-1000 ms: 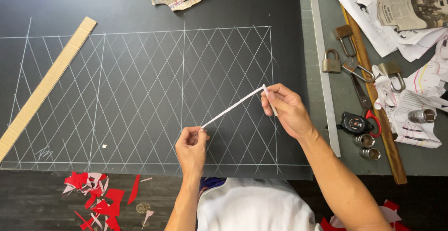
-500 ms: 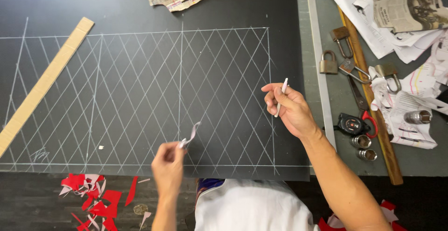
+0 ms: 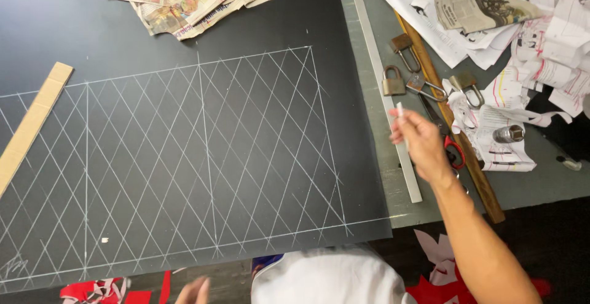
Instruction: The person uses a long cardboard ruler and a white marker to draw straight lines on a large black board. They repeatedly reposition the ruler and draw intersecting lines to create a grid pattern. The person briefly handles a small white strip of paper and a newspaper before resuming drawing.
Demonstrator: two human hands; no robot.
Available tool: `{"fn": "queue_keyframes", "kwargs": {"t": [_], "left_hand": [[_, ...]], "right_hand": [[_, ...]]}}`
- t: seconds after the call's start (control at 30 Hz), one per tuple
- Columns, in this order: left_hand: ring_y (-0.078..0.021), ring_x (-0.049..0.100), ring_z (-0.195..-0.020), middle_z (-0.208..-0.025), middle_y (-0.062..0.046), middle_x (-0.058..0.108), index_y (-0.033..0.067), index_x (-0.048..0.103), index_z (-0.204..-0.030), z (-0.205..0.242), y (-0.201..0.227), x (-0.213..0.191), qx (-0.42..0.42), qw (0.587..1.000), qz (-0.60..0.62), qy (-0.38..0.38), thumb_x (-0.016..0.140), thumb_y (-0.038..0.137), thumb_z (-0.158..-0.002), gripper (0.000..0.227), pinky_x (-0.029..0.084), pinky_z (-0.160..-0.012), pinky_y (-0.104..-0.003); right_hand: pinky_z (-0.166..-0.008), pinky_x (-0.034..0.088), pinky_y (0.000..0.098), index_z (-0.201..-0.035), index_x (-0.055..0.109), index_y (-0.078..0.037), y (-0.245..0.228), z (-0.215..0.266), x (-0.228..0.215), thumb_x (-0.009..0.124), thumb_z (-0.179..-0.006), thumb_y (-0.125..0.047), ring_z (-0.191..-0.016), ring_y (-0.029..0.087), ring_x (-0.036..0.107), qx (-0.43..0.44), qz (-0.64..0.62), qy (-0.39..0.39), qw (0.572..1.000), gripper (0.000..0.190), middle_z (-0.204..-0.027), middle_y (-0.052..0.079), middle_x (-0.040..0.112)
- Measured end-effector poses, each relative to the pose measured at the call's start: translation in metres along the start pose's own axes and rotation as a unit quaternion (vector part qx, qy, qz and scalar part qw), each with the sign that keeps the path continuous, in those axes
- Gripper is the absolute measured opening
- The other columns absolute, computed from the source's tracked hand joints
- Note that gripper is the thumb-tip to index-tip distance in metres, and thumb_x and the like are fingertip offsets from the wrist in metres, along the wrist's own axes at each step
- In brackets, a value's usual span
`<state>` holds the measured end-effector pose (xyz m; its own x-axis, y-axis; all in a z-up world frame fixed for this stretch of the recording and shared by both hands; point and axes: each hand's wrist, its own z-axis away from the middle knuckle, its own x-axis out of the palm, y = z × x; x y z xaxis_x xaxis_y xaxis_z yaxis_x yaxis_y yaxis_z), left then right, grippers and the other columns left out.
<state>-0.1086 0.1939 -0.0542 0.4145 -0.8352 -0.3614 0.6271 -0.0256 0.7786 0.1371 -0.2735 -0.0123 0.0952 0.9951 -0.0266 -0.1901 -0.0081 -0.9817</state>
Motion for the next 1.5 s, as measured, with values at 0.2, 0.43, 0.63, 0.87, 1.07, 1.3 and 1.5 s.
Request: {"fn": "queue_keyframes", "kwargs": {"t": [0.2,0.43,0.63,0.87,1.07,1.3,1.5], "left_hand": [[-0.022,0.071,-0.112,-0.124,-0.012,0.072,0.0062,0.049,-0.146,0.033,0.118,0.154,0.254,0.931,-0.039,-0.259,0.066,0.012,-0.095,0.053,0.056,-0.092,-0.036],[-0.0129,0.073,-0.086,-0.101,-0.008,0.072,0.0091,0.037,-0.156,0.052,0.18,0.191,0.235,0.9,0.038,-0.366,0.058,-0.004,-0.097,0.064,0.062,-0.081,-0.027],[-0.0108,0.07,-0.079,-0.094,-0.004,0.07,0.0121,0.05,-0.149,0.05,0.159,0.184,0.102,0.909,0.087,-0.395,0.064,-0.004,-0.092,0.06,0.061,-0.071,-0.027],[-0.0112,0.068,-0.076,-0.089,-0.002,0.064,0.0041,0.066,-0.134,0.045,0.153,0.171,0.08,0.921,0.071,-0.374,0.068,0.007,-0.096,0.039,0.062,-0.066,-0.028],[-0.0151,0.075,-0.081,-0.093,-0.004,0.066,0.0041,0.057,-0.139,0.038,0.162,0.162,0.095,0.916,0.124,-0.369,0.062,0.006,-0.099,0.041,0.064,-0.075,-0.029],[-0.0186,0.074,-0.09,-0.1,-0.006,0.064,0.0094,0.053,-0.145,0.028,0.169,0.155,0.057,0.924,0.163,-0.341,0.055,0.003,-0.099,0.046,0.065,-0.08,-0.032],[-0.0175,0.072,-0.097,-0.105,-0.007,0.065,0.0016,0.056,-0.135,0.023,0.17,0.152,0.051,0.919,0.208,-0.331,0.06,0.0,-0.098,0.037,0.065,-0.083,-0.033]], "right_hand": [[-0.092,0.054,0.0287,-0.121,0.067,-0.001,-0.016,0.069,0.097,0.052,-0.105,-0.018,-0.105,0.012,0.069,-0.03,0.036,-0.18,0.983,0.028,-0.11,0.006,0.079],[-0.094,0.053,0.0317,-0.114,0.075,-0.003,-0.017,0.058,0.076,0.061,-0.099,-0.018,-0.109,0.016,0.067,-0.078,0.103,-0.144,0.981,0.025,-0.117,0.007,0.073],[-0.099,0.048,0.0479,-0.121,0.071,-0.004,0.043,-0.024,-0.057,0.075,-0.094,-0.022,-0.114,0.04,0.058,-0.223,0.585,0.12,0.77,0.033,-0.117,0.017,0.065],[-0.094,0.048,0.0495,-0.125,0.07,-0.004,0.104,-0.062,-0.129,0.081,-0.087,-0.022,-0.114,0.039,0.06,-0.111,0.633,0.079,0.762,0.043,-0.118,0.019,0.067],[-0.094,0.051,0.0499,-0.126,0.071,-0.006,0.101,-0.084,-0.143,0.081,-0.084,-0.028,-0.112,0.041,0.065,-0.041,0.662,0.039,0.747,0.048,-0.118,0.022,0.069],[-0.094,0.052,0.0512,-0.13,0.072,-0.011,0.079,-0.07,-0.145,0.077,-0.082,-0.024,-0.112,0.039,0.066,-0.068,0.726,0.055,0.682,0.049,-0.122,0.021,0.068],[-0.082,0.054,0.0527,-0.131,0.074,-0.014,0.016,-0.048,-0.141,0.071,-0.087,-0.024,-0.089,0.043,0.07,-0.014,0.724,0.032,0.689,0.045,-0.098,0.025,0.075]]}}
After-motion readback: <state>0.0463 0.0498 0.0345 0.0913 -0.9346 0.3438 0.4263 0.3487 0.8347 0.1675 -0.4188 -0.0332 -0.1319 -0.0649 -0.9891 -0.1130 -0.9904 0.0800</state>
